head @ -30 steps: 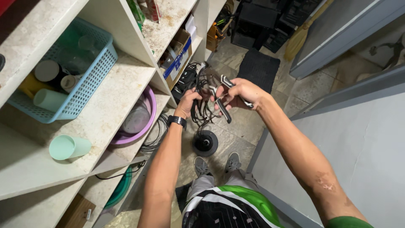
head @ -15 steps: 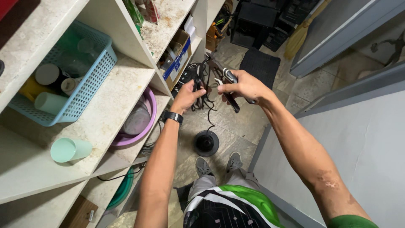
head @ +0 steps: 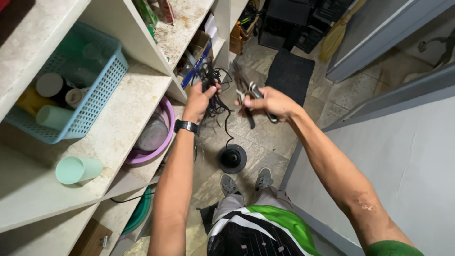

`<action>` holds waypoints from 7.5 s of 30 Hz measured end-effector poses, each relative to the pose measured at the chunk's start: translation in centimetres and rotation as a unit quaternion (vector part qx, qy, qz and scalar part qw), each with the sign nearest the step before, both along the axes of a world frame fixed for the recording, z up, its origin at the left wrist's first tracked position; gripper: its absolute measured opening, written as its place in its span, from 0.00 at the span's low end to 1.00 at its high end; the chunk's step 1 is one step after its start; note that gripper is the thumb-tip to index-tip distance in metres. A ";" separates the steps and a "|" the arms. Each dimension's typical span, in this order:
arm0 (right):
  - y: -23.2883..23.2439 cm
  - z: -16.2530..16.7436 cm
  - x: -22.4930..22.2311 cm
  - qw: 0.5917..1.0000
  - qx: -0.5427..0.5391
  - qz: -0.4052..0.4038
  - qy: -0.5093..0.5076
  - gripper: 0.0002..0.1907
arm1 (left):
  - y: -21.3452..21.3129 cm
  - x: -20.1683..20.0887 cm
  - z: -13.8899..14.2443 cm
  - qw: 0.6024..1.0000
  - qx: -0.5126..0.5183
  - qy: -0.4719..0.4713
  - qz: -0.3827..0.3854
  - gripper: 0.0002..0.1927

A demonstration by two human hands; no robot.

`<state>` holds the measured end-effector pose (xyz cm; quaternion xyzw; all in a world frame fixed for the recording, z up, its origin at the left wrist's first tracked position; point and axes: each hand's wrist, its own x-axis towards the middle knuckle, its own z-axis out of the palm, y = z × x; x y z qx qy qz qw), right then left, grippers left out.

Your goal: The person stands at a shelf and uses pliers to cut and strip the end of a black cable, then coils the cable around their hand. They pick up a white power strip from the shelf, carry the coiled cable and power strip to a desk, and set them down next to a laptop.

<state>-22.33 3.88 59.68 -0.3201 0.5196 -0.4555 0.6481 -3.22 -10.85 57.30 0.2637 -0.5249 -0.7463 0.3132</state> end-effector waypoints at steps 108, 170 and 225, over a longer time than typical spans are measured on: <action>7.7 -9.4 7.5 0.885 0.062 0.135 -0.442 0.24 | -2.5 5.4 3.8 0.915 0.114 -0.308 -0.235 0.08; 10.9 -3.9 5.1 0.953 0.086 0.021 -0.289 0.24 | 15.2 2.1 -3.9 0.954 -0.163 -0.219 0.126 0.13; 10.4 -8.6 10.7 0.945 0.152 0.129 -0.258 0.28 | 11.2 8.3 -0.5 0.941 0.031 -0.108 0.320 0.07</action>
